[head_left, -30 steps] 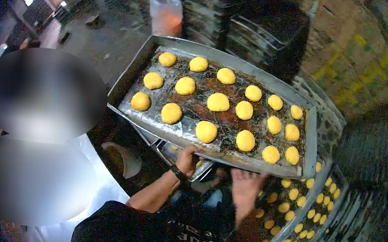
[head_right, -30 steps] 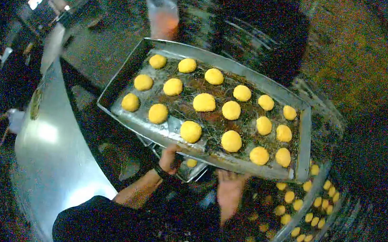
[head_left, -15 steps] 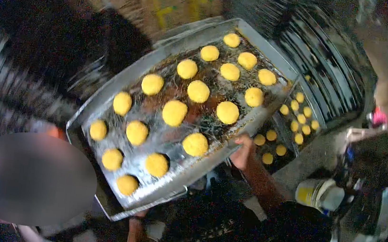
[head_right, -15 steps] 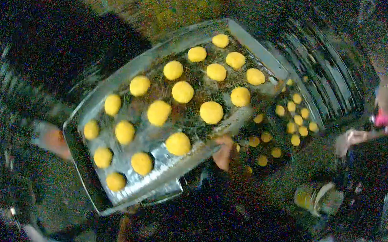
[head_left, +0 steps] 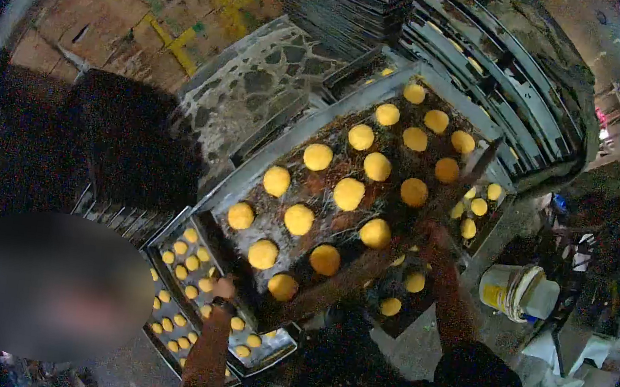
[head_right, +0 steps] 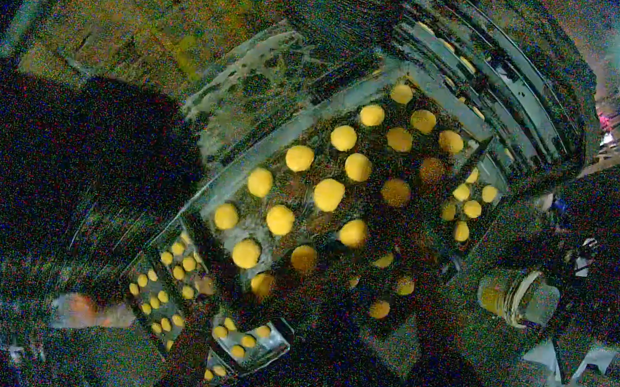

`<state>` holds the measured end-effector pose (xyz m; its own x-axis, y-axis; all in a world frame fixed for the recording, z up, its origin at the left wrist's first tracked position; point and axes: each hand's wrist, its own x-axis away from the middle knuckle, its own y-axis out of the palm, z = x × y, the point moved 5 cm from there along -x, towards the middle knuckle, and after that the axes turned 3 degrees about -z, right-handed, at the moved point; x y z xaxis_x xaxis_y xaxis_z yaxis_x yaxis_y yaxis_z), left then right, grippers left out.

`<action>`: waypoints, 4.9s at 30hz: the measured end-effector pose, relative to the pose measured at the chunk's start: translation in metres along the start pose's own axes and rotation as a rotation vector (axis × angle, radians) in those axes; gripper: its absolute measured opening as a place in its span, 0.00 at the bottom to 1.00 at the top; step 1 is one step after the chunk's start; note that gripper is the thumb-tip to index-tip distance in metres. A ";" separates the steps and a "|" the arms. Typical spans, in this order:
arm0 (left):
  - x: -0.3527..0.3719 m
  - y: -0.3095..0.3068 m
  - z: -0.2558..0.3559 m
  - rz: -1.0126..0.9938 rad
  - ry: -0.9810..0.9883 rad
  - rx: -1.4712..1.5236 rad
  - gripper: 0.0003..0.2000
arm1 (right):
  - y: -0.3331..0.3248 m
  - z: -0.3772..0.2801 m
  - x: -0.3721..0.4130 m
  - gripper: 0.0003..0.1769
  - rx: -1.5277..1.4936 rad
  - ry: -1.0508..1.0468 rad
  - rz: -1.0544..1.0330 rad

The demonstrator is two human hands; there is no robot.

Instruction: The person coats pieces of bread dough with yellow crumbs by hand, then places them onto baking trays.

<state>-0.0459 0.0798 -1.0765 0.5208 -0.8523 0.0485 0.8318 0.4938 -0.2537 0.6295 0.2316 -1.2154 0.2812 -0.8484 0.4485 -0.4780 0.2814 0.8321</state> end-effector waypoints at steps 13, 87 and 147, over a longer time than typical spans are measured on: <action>-0.017 0.186 0.066 0.190 -0.109 -0.497 0.24 | 0.023 -0.098 -0.080 0.14 0.285 -0.195 0.196; 0.490 0.327 -0.235 1.417 -0.475 0.901 0.20 | 0.045 0.145 -0.257 0.23 0.951 0.411 -0.788; 0.563 0.310 -0.083 1.381 -0.956 -0.091 0.23 | 0.190 0.058 -0.418 0.46 1.622 -0.396 -1.748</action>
<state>0.4888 -0.2611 -1.2085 0.7502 0.6002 0.2774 -0.3107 0.6903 -0.6534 0.3729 0.6137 -1.2635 0.9477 0.1101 -0.2995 -0.1259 -0.7333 -0.6681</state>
